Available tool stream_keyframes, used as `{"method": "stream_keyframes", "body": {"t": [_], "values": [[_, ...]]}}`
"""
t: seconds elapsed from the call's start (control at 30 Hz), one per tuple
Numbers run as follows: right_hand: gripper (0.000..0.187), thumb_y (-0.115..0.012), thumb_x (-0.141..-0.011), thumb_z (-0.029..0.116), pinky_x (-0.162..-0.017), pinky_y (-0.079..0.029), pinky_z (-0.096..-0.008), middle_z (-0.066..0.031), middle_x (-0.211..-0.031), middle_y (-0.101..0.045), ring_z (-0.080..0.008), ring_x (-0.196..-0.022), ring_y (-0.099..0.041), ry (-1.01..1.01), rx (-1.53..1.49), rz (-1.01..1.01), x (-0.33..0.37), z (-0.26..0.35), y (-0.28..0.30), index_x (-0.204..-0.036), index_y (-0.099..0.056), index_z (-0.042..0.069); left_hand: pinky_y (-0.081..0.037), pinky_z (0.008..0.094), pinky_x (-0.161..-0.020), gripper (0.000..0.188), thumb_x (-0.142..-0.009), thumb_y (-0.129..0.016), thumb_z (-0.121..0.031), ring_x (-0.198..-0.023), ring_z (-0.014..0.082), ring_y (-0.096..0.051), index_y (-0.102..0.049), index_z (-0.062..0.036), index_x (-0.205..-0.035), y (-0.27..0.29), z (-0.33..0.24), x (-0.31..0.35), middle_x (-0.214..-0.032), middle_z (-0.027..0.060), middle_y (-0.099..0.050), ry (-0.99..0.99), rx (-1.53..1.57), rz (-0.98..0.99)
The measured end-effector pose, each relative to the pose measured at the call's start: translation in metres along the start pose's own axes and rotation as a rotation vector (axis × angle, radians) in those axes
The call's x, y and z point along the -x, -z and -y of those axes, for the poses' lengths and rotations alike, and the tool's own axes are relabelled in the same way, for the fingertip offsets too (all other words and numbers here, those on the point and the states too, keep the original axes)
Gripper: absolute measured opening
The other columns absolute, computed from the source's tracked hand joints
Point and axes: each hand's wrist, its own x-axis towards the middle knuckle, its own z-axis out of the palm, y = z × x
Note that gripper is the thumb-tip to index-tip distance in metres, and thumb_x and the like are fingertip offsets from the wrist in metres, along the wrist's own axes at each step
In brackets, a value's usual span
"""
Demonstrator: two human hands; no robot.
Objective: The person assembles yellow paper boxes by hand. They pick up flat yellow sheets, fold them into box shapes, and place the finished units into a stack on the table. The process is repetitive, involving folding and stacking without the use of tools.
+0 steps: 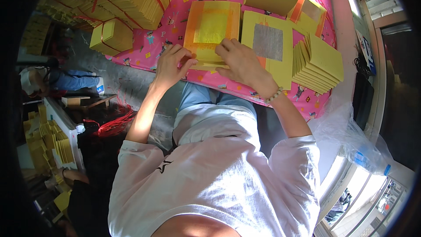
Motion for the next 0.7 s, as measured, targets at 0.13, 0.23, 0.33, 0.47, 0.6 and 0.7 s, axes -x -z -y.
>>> {"method": "stream_keyframes", "body": {"t": [0.13, 0.23, 0.33, 0.47, 0.6, 0.7], "values": [[0.015, -0.068, -0.073, 0.012, -0.073, -0.05, -0.0399, -0.009, -0.085, -0.058, -0.0256, -0.084, -0.059, -0.007, 0.119, 0.022, -0.003, -0.003, -0.011, -0.083, -0.059, 0.006, -0.043, 0.0397, -0.071, 0.026, -0.074, -0.076, -0.027, -0.08, 0.028, -0.05, -0.062, -0.0074, -0.084, 0.007, -0.007, -0.005, -0.082, 0.0064, -0.055, -0.098, -0.103, 0.02], [0.01, -0.066, -0.074, 0.012, -0.072, -0.049, -0.04, -0.0073, -0.079, -0.057, -0.0249, -0.08, -0.059, 0.031, 0.134, -0.033, -0.008, -0.003, -0.006, -0.079, -0.059, 0.006, -0.043, 0.0401, -0.078, 0.031, -0.073, -0.076, -0.025, -0.088, 0.0292, -0.05, -0.059, -0.0068, -0.091, 0.014, -0.021, -0.013, -0.088, 0.0076, -0.055, -0.093, -0.138, 0.108], [0.014, -0.067, -0.076, 0.013, -0.077, -0.049, -0.0408, -0.0093, -0.088, -0.059, -0.0265, -0.088, -0.059, 0.04, 0.109, -0.032, -0.013, -0.001, 0.005, -0.086, -0.06, 0.006, -0.044, 0.0404, -0.079, 0.033, -0.073, -0.073, -0.016, -0.094, 0.0298, -0.052, -0.058, -0.0072, -0.1, -0.002, -0.025, -0.023, -0.091, 0.0072, -0.057, -0.124, -0.042, 0.047], [0.044, -0.073, -0.076, 0.018, -0.091, -0.047, -0.0407, -0.0158, -0.119, -0.053, -0.0327, -0.112, -0.053, 0.018, -0.052, -0.319, -0.018, 0.005, 0.019, -0.115, -0.057, 0.005, -0.046, 0.0417, -0.078, 0.04, -0.071, -0.065, 0.0, -0.095, 0.0301, -0.055, -0.058, -0.0059, -0.109, -0.01, -0.015, -0.031, -0.098, 0.0086, -0.061, -0.161, -0.114, 0.005], [0.075, -0.078, -0.075, 0.019, -0.103, -0.041, -0.0418, -0.0179, -0.137, -0.039, -0.034, -0.129, -0.041, -0.247, -0.432, -0.529, -0.018, -0.011, 0.012, -0.137, -0.039, 0.004, -0.048, 0.0389, -0.076, 0.029, -0.081, -0.058, 0.001, -0.086, 0.0326, -0.059, -0.06, -0.0017, -0.11, 0.003, -0.009, -0.035, -0.094, 0.0136, -0.063, -0.115, 0.093, -0.163], [0.087, -0.08, -0.075, 0.018, -0.108, -0.036, -0.0433, -0.0172, -0.141, -0.036, -0.0314, -0.133, -0.037, -0.379, -0.703, -0.488, -0.023, -0.025, 0.0, -0.143, -0.029, 0.004, -0.048, 0.0334, -0.079, 0.024, -0.089, -0.057, -0.002, -0.088, 0.0246, -0.062, -0.06, -0.0003, -0.113, 0.001, -0.002, -0.033, -0.097, 0.0113, -0.065, -0.005, 0.352, -0.21]]}}
